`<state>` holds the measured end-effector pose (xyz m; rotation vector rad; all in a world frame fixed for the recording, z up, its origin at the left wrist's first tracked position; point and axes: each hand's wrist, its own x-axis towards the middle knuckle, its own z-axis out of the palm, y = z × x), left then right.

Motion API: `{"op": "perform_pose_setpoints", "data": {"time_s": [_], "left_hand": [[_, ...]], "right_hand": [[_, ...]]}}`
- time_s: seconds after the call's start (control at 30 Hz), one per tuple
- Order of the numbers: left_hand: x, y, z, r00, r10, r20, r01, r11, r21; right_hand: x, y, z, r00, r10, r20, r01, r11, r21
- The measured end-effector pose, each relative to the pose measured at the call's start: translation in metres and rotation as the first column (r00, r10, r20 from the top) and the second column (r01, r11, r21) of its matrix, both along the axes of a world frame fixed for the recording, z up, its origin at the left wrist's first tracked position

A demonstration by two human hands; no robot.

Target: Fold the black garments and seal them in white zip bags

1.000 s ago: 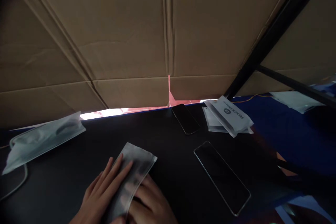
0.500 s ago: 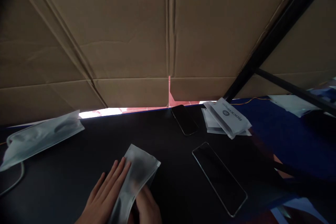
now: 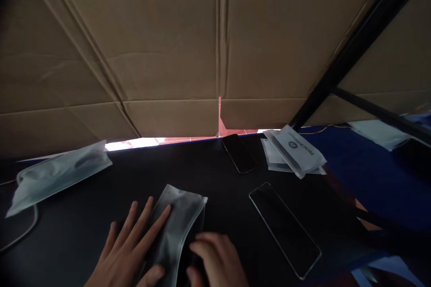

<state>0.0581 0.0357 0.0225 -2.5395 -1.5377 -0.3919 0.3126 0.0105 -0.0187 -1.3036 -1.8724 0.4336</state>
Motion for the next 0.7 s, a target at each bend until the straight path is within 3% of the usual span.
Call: {"op": "perform_pose_setpoints", "data": {"time_s": [0.07,0.17,0.23,0.33,0.57,0.7], "left_hand": [[0.006,0.012,0.011,0.998,-0.007,0.059,0.010,0.999,-0.052],[0.027,0.039,0.032,0.986,-0.018,0.166,0.059,0.969,-0.240],[0.046,0.057,0.043,0.979,-0.029,0.202,0.098,0.935,-0.341],[0.071,0.074,0.055,0.971,-0.038,0.235,0.129,0.913,-0.387],[0.085,0.074,0.058,0.946,0.027,0.324,0.121,0.896,-0.428],[0.085,0.070,0.055,0.927,0.076,0.367,0.085,0.911,-0.404]], "right_hand": [[0.013,0.008,0.012,0.996,-0.082,-0.042,0.078,0.994,-0.082],[0.014,0.026,0.030,0.974,-0.198,-0.106,0.179,0.969,-0.169],[0.006,0.040,0.037,0.960,-0.233,-0.153,0.196,0.955,-0.224],[-0.007,0.056,0.043,0.950,-0.225,-0.216,0.161,0.948,-0.276],[-0.009,0.062,0.049,0.943,-0.175,-0.284,0.094,0.956,-0.277],[-0.013,0.055,0.042,0.966,-0.111,-0.234,0.056,0.971,-0.231]]}}
